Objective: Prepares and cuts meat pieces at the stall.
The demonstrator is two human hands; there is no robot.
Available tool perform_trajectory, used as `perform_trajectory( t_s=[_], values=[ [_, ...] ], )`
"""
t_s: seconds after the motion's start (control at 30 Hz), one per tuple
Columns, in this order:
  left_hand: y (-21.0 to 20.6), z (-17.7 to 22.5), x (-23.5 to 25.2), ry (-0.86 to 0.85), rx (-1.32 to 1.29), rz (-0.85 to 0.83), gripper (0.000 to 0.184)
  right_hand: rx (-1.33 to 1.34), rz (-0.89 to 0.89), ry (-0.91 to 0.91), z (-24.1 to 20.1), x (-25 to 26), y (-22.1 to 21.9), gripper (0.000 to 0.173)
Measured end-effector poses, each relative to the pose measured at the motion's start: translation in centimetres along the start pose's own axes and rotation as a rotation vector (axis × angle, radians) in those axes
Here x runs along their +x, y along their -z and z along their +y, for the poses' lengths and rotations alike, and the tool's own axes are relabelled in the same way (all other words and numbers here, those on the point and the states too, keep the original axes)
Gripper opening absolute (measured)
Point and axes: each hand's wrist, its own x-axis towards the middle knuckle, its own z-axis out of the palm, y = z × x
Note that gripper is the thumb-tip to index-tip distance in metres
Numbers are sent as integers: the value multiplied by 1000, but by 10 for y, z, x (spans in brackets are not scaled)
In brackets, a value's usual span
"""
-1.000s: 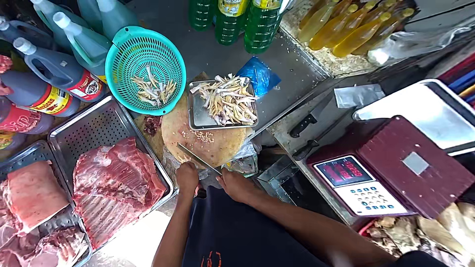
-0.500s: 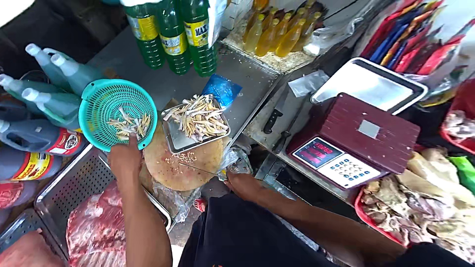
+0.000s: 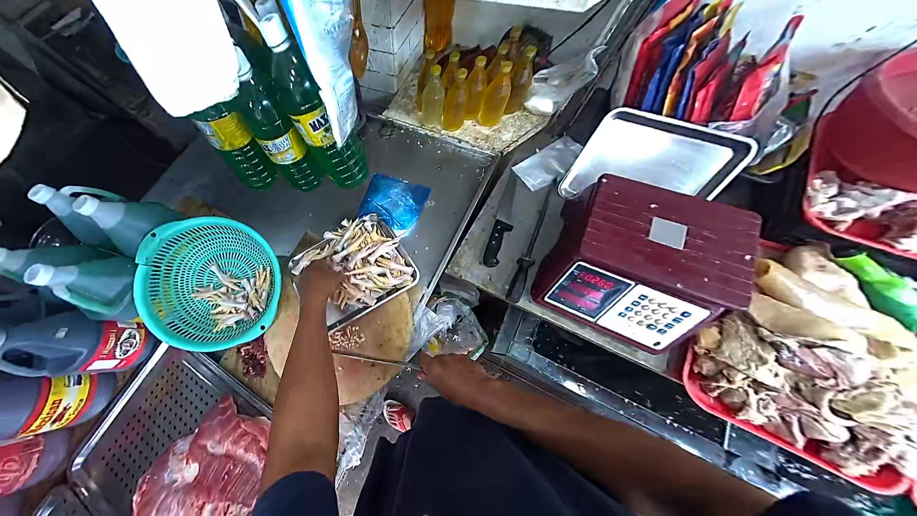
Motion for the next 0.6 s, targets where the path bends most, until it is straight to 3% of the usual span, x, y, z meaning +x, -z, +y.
perform_trajectory(
  t_s=[0.07, 0.17, 0.27, 0.33, 0.43, 0.5, 0.53, 0.6],
  values=[
    [-8, -25, -7, -17, -90, 8, 45, -30, -10, 34, -2, -5, 3, 42],
    [7, -48, -45, 49, -336, 151, 38, -66, -25, 96, -9, -14, 13, 43],
    [19, -72, -103, 84, -900, 296, 17, -19, -131, 194, -16, -11, 26, 44],
    [14, -89, -151, 75, -1360, 223, 5, 63, -191, 211, -18, 2, 25, 43],
    [-23, -117, -205, 40, -1738, 6, 24, 74, -165, 97, -31, 15, 30, 43],
    [-62, -123, -218, 135, -1678, 8, 18, 69, -122, 68, -37, 19, 32, 42],
    [-77, -122, -217, 206, -1468, 65, 12, 49, -117, 74, -39, 21, 35, 41],
    [-91, -119, -212, 290, -755, 99, 27, 2, -125, 77, -47, 17, 44, 41]
  ],
)
